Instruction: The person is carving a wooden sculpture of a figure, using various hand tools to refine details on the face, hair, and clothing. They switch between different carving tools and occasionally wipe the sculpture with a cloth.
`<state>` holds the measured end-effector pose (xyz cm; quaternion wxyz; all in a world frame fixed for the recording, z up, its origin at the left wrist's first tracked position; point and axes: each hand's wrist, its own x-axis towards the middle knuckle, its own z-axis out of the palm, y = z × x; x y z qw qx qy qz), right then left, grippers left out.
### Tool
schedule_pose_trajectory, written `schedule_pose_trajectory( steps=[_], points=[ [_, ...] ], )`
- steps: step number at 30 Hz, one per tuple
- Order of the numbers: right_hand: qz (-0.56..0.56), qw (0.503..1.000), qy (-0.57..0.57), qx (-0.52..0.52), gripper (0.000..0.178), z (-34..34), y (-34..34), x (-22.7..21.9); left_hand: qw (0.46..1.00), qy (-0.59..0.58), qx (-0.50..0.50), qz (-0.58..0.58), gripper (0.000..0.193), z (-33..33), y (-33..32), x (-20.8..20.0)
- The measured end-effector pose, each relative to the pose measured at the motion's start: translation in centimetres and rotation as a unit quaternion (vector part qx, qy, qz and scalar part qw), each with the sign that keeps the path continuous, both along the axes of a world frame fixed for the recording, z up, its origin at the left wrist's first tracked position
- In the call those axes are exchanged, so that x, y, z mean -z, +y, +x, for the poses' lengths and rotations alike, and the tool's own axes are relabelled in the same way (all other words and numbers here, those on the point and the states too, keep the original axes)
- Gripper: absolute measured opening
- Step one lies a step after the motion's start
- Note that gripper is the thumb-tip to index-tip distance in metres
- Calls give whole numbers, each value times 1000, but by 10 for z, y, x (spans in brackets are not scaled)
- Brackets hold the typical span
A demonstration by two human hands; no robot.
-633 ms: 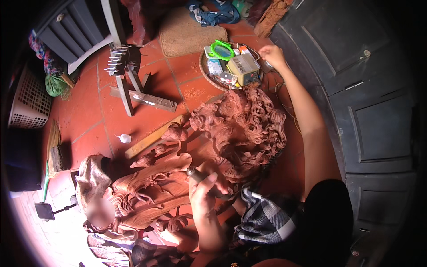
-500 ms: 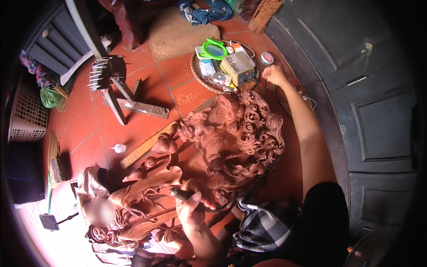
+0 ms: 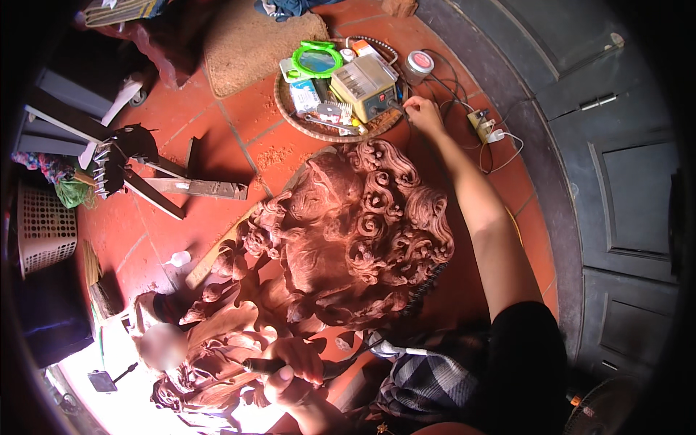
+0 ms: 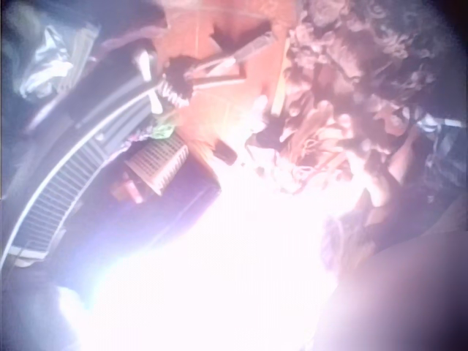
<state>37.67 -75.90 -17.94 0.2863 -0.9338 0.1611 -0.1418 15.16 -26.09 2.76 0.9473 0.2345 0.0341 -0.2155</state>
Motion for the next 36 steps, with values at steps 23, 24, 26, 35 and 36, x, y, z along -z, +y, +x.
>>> schedule_pose_trajectory(
  steps=[23,24,26,35,36],
  points=[
    [-44,999,-20,1,14,33,29,-68,994,24,-4,108,24,3,-11,5],
    [-63,997,-38,19,13,44,33,-75,994,23,-8,111,24,2,-10,6],
    [-114,993,19,-23,14,55,31,-77,993,22,-9,115,24,2,-11,5],
    [-412,871,190,-190,15,77,30,-69,992,-10,-5,128,25,3,-13,7],
    [-432,857,200,-200,13,78,27,-66,991,-13,-5,136,25,3,-14,8]
  ],
)
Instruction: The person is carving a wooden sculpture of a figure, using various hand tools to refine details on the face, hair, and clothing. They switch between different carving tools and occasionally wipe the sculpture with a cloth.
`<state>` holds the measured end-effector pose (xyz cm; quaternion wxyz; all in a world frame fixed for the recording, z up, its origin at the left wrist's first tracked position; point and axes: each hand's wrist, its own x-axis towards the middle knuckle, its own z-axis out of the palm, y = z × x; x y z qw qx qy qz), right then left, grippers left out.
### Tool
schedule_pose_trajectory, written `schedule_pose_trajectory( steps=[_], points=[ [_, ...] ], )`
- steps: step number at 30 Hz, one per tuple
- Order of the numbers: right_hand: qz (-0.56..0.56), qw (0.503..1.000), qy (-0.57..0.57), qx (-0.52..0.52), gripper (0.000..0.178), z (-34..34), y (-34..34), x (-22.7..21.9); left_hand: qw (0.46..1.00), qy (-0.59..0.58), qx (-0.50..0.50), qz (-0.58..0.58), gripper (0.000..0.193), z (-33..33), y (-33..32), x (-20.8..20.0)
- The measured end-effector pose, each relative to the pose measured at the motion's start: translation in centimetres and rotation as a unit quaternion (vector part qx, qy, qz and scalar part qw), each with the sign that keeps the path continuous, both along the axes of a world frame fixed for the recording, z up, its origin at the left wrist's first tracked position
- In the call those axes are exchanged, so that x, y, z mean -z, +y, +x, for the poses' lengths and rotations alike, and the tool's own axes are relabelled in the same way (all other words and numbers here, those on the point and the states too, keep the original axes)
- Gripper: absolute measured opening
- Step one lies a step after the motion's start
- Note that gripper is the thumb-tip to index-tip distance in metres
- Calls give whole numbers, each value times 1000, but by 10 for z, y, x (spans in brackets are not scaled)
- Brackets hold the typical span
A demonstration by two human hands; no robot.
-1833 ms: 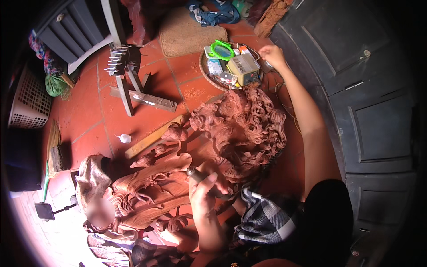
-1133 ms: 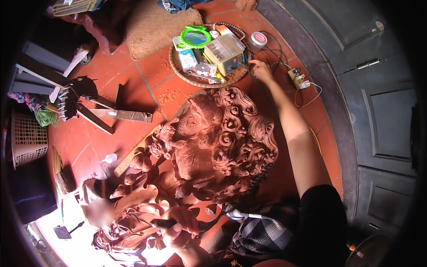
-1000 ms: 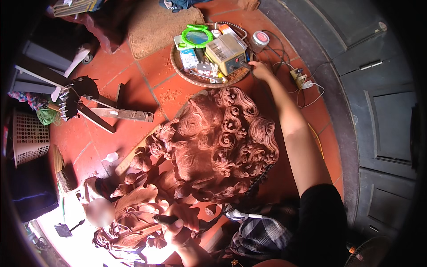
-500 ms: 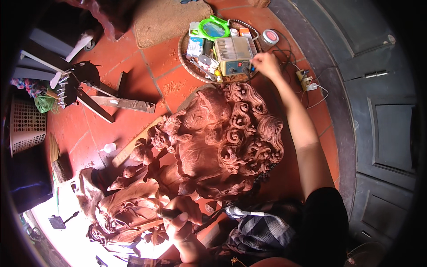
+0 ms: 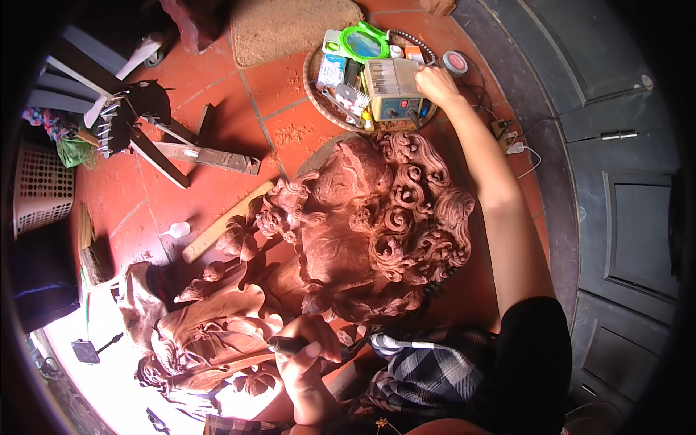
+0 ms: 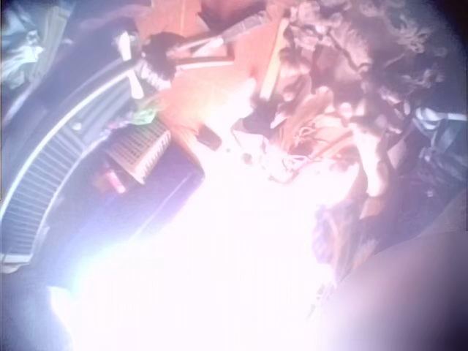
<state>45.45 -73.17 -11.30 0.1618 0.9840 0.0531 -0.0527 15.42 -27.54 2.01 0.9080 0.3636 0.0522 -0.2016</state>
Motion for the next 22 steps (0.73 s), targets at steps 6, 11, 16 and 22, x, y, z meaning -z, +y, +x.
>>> schedule_pose_trajectory(
  steps=[6,11,16,22],
  points=[
    [109,960,-228,-122,12,-16,-5,-5,1000,8,-5,2,28,1,-6,-3],
    [583,705,-400,-47,9,-5,57,-63,999,19,-38,22,29,-2,-4,-7],
    [807,575,-123,-59,12,-71,135,-176,997,19,-27,74,26,4,-6,-20],
    [800,558,163,-151,23,-187,263,-269,999,-13,-31,30,21,-11,7,-53]
  ],
)
